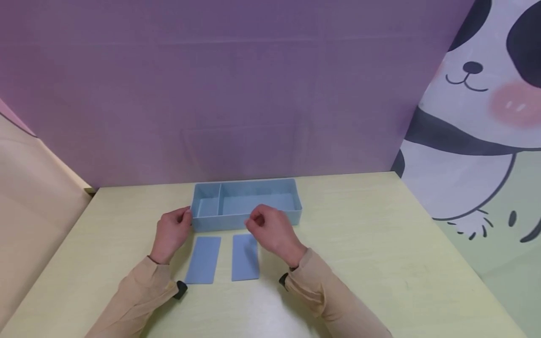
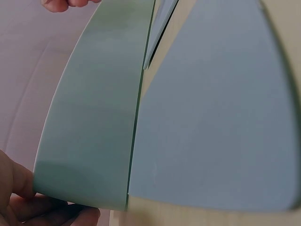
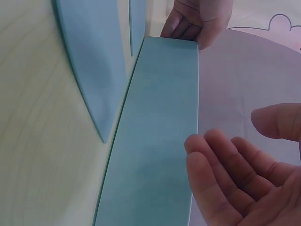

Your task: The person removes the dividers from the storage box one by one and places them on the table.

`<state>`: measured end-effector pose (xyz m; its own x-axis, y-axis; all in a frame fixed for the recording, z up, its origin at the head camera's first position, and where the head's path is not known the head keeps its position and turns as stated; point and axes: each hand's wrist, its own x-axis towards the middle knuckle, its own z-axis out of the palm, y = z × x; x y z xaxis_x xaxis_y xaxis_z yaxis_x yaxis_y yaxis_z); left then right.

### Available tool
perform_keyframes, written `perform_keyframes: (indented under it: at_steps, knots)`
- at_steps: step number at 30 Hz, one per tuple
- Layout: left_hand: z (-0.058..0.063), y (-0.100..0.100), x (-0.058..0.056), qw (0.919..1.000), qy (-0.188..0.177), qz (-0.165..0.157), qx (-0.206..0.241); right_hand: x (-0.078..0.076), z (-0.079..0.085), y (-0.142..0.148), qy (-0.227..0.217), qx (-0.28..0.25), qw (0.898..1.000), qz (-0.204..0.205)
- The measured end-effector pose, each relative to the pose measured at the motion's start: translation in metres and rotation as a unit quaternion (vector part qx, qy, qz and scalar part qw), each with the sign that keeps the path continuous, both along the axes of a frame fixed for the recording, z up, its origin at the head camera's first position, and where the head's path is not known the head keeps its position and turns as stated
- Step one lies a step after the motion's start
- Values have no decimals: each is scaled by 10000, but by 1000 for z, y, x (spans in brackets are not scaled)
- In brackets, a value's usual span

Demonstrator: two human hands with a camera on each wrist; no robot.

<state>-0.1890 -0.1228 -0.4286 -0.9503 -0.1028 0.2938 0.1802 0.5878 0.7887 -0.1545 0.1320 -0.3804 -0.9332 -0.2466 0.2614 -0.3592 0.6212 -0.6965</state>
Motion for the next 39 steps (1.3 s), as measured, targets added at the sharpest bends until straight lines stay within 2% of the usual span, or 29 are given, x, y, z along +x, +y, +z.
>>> perform_keyframes:
  at_steps: [24,39]
  knots:
    - [-1,0,-1,10000,45,81,-37,-5,6,-22,75,-57,9999,89]
    - [0,0,0,10000,14,68,-27,-7,2,-27,-55,-70,9992,390]
